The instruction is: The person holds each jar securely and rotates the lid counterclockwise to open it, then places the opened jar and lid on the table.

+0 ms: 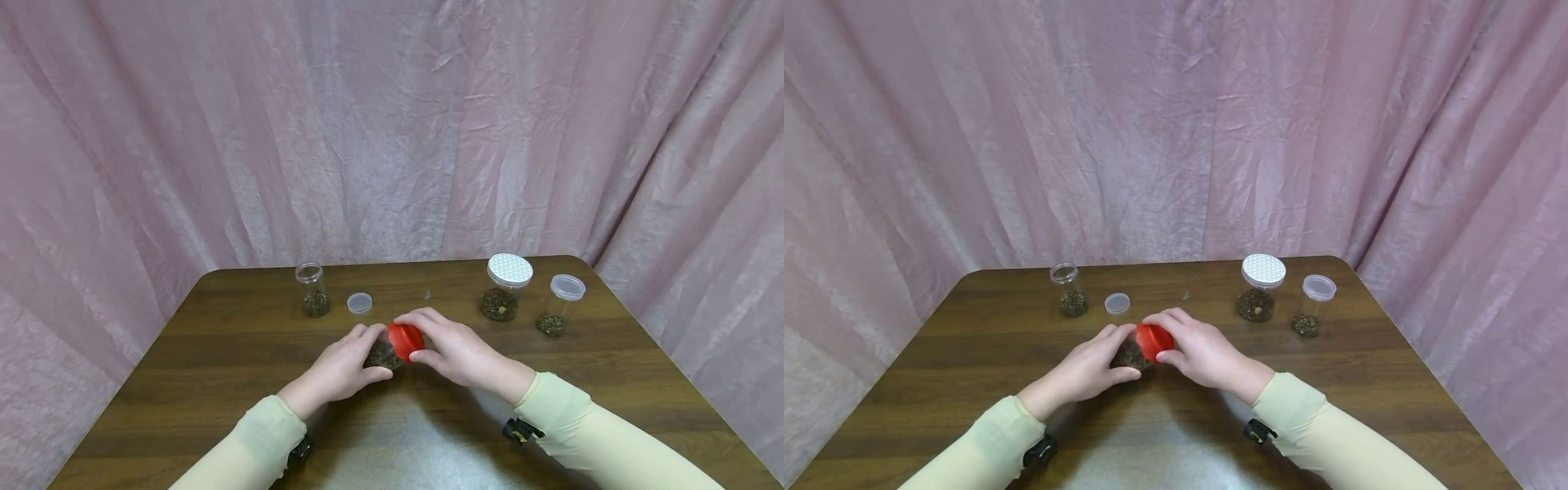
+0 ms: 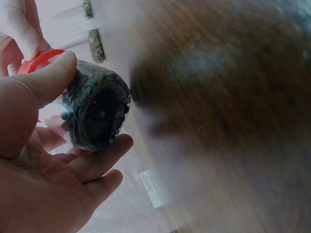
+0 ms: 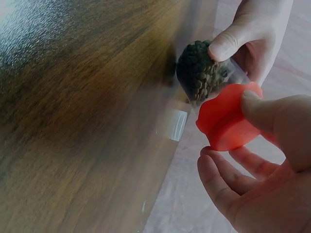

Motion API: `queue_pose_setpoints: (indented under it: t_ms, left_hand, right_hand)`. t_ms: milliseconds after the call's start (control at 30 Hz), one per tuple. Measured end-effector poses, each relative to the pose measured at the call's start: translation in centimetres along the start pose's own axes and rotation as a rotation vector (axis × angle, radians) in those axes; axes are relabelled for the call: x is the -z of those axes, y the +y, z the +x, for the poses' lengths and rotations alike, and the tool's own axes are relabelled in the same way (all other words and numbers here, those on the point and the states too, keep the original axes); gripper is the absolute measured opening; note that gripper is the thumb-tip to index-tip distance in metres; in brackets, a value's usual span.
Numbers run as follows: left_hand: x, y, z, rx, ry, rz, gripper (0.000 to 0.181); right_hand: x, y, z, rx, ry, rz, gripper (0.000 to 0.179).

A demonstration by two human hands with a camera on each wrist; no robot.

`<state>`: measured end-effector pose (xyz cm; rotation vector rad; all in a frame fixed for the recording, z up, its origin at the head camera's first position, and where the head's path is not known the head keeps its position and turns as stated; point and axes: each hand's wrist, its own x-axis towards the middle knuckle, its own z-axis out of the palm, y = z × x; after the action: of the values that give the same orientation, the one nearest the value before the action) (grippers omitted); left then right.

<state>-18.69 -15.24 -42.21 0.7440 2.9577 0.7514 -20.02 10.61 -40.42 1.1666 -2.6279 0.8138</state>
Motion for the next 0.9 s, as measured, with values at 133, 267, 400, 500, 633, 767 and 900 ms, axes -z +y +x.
queue_pose_setpoints:
  t_ms: [133,267,400,500,633,767,900]
  left_hand:
    - [-0.1,-0.1,0.0,0.005,-0.004,-0.001,0.071]
    - [-1.0,-1.4,0.4,-0.015,0.001,-0.003,0.073]
    - [-0.1,-0.2,0.1,-0.007,-0.007,-0.006,0.073]
    - [0.0,-0.2,0.2,-0.007,-0.014,-0.006,0.073]
    - [0.1,-0.1,0.3,-0.013,-0.017,0.000,0.072]
    - [0.2,-0.1,0.1,-0.015,-0.016,0.000,0.072]
    - [0.2,-0.1,-0.1,-0.021,-0.012,-0.006,0.072]
  right_hand:
    - [-0.2,-0.1,0.0,-0.026,0.002,0.010,0.062]
    - [0.0,-0.4,0.3,-0.108,-0.003,0.011,0.062]
    - [0.0,-0.5,0.7,-0.187,-0.021,-0.003,0.058]
    - [-0.1,-0.6,0.8,-0.200,-0.028,-0.028,0.054]
    - [0.0,-0.6,0.7,-0.174,-0.022,-0.046,0.052]
    - [0.1,-0.6,0.6,-0.136,-0.028,-0.049,0.053]
    - [0.1,-0.6,0.5,-0.116,-0.040,-0.038,0.053]
